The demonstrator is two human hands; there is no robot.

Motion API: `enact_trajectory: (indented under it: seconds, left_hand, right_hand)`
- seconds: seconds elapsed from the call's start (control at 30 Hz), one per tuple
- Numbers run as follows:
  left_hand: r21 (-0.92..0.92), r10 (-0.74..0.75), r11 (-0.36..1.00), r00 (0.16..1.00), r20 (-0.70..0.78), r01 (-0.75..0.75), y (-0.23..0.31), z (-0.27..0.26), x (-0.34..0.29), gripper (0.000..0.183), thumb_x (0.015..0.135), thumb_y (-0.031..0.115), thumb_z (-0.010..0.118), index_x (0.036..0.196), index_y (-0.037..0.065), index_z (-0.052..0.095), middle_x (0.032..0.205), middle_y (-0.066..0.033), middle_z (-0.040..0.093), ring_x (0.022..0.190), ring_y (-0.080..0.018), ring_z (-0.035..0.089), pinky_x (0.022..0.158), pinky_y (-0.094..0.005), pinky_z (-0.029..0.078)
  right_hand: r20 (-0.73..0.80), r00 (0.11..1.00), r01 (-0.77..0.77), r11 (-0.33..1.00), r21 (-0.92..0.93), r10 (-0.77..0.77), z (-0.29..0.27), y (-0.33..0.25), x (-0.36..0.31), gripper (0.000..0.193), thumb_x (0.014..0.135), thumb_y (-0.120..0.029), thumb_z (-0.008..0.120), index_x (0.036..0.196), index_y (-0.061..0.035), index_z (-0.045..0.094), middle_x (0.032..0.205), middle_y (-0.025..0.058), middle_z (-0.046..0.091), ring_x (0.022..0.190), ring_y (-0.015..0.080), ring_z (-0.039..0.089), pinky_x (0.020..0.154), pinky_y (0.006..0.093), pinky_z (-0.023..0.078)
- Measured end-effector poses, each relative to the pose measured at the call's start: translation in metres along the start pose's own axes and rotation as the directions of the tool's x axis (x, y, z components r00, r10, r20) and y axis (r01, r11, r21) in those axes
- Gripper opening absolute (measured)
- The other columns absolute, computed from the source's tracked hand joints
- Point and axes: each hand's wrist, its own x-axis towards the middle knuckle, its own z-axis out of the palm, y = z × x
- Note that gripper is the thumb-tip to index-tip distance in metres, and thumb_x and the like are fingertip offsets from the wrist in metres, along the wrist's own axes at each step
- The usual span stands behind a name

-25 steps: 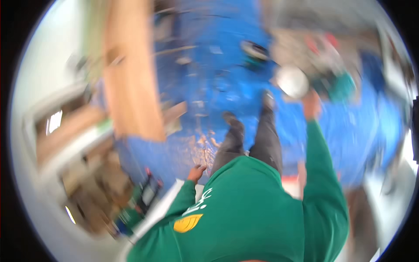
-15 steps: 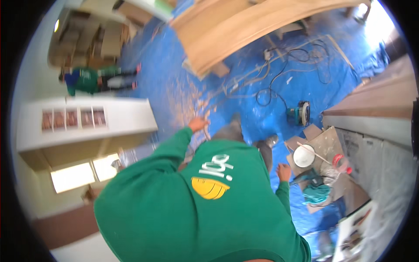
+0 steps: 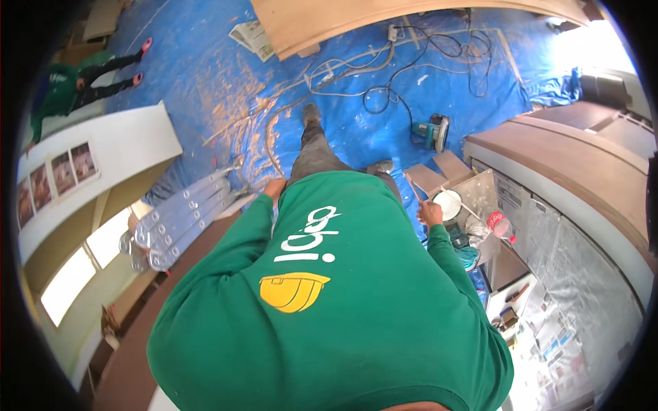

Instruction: The person measures and marks a large curved wooden panel using a tape measure and pencil. They then use a power drill to secure the panel to a structure and a circular saw to trim the edges. The person works on a construction site with blue protective sheeting on the floor.

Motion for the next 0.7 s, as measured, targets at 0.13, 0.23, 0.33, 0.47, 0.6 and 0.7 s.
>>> enact_trajectory:
  seconds: [0.13,0.23,0.33,0.47,0.6,0.7]
  left_hand:
    - [-0.238,-0.135,0.958,0.985,0.107,0.157,-0.070,-0.061,0.008,0.042,0.099,0.041,0.064,0.118,0.005,0.078,0.116,-0.0260,0.076,0.106,-0.0417,0.073,0.091,-0.0492,0.055]
    - [-0.504,-0.450,0.762,0.892,0.039,0.406,-0.060,-0.118,0.047,0.045,0.099,0.042,0.065,0.119,0.004,0.078,0.119,-0.0268,0.076,0.111,-0.0448,0.071,0.095,-0.0511,0.054]
    - [0.096,-0.352,0.924,0.921,-0.166,0.371,-0.077,-0.213,0.102,0.050,0.096,0.043,0.070,0.122,0.000,0.076,0.120,-0.0264,0.076,0.112,-0.0457,0.072,0.096,-0.0513,0.055]
    - [-0.148,-0.149,0.985,0.849,-0.507,0.085,0.025,-0.306,0.229,0.050,0.095,0.037,0.069,0.125,-0.003,0.074,0.121,-0.0272,0.076,0.117,-0.0470,0.070,0.101,-0.0500,0.055]
    - [0.032,0.178,0.982,0.852,-0.493,-0.186,0.194,-0.378,0.348,0.059,0.094,0.039,0.071,0.134,-0.004,0.070,0.123,-0.0300,0.074,0.120,-0.0452,0.070,0.106,-0.0494,0.054]
    - [0.070,0.274,0.961,0.879,-0.390,-0.268,0.318,-0.405,0.426,0.062,0.093,0.039,0.071,0.137,-0.005,0.067,0.128,-0.0317,0.072,0.124,-0.0460,0.068,0.109,-0.0495,0.052]
  right_hand:
    - [0.139,0.989,0.095,0.944,-0.317,-0.052,0.058,0.026,-0.011,0.018,0.094,-0.023,0.073,0.091,-0.0052,0.074,0.071,0.0127,0.071,0.065,0.0250,0.075,0.051,0.0378,0.058]
    - [0.042,0.982,0.186,0.915,-0.358,-0.184,0.089,-0.016,-0.019,0.021,0.095,-0.025,0.069,0.096,-0.0052,0.076,0.082,0.0187,0.075,0.081,0.0338,0.077,0.069,0.0447,0.062]
    - [-0.195,0.926,0.233,0.897,-0.375,-0.322,0.129,-0.112,-0.060,0.030,0.096,-0.031,0.067,0.104,-0.0053,0.079,0.093,0.0219,0.079,0.089,0.0415,0.077,0.087,0.0509,0.062]
    - [-0.446,0.854,0.207,0.961,-0.182,-0.268,0.139,-0.119,-0.057,0.034,0.095,-0.034,0.068,0.107,-0.0039,0.080,0.088,0.0217,0.079,0.087,0.0366,0.078,0.083,0.0479,0.061]
    - [-0.149,0.959,-0.111,0.800,0.590,0.243,0.132,-0.109,-0.073,0.032,0.098,-0.032,0.072,0.109,-0.0014,0.075,0.092,0.0148,0.078,0.072,0.0236,0.076,0.062,0.0348,0.059]
    - [-0.054,0.941,-0.188,0.646,0.740,0.335,0.123,-0.109,-0.066,0.034,0.097,-0.031,0.074,0.115,-0.0015,0.072,0.093,0.0157,0.078,0.072,0.0249,0.075,0.060,0.0342,0.058]
